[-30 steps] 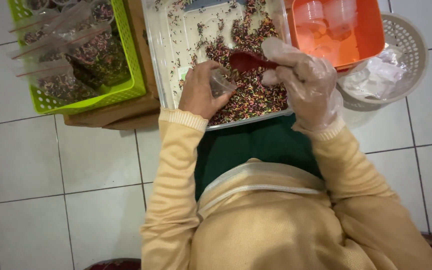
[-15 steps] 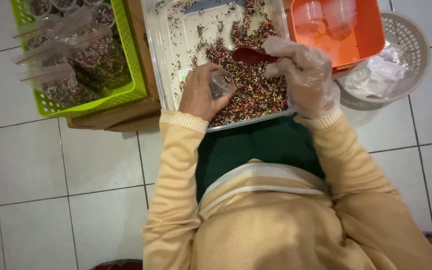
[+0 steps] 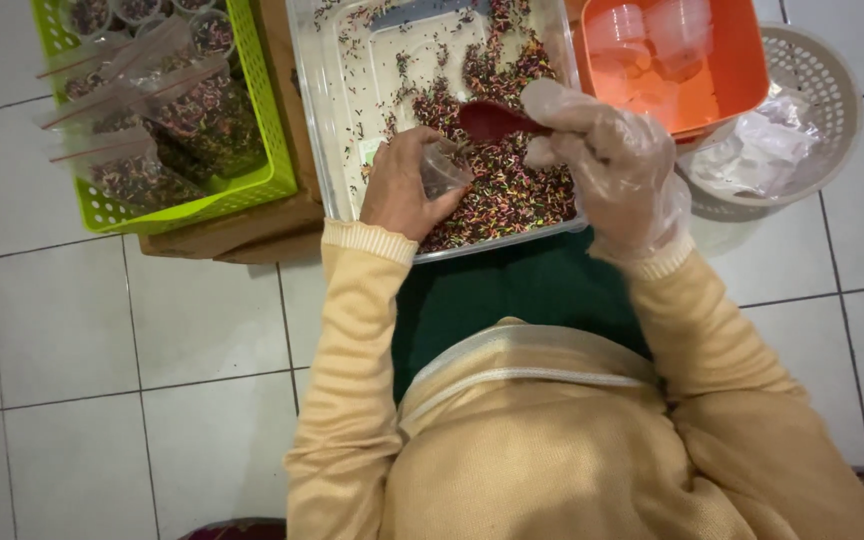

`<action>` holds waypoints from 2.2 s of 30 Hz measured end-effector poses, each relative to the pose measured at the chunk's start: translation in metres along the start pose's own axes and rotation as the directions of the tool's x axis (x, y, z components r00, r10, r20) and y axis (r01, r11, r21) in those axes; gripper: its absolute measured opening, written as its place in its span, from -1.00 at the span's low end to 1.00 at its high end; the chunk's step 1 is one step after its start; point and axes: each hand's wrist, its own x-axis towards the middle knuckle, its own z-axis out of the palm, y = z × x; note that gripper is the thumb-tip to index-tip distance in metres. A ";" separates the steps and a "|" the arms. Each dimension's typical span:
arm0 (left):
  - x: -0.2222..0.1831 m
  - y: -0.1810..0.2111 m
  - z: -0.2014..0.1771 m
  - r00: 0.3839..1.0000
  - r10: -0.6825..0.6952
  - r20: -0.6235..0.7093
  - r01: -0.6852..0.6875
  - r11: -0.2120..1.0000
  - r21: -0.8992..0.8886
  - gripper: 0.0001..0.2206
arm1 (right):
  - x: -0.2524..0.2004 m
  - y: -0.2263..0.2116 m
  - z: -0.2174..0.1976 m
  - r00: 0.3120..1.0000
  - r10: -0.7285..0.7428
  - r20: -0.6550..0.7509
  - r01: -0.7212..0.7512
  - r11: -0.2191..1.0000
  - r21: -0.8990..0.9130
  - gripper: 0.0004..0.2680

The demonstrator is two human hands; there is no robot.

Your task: Scooping sprinkles from a tray into small plastic bags using a spoon.

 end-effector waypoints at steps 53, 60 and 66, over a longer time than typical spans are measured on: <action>-0.003 0.006 -0.006 0.999 -0.034 0.035 0.033 0.999 0.015 -0.45 | 0.063 0.009 0.010 0.866 0.075 0.494 0.015 0.984 -0.176 -0.79; -0.002 -0.002 0.000 0.995 0.094 -0.027 -0.094 0.996 -0.008 -0.46 | 0.045 0.012 0.020 0.942 -0.033 0.335 0.027 0.999 0.023 -0.87; -0.003 -0.004 0.001 0.999 0.051 0.002 -0.051 0.999 -0.017 -0.41 | 0.004 0.043 0.002 0.975 -0.051 0.217 0.112 0.954 -0.278 -0.85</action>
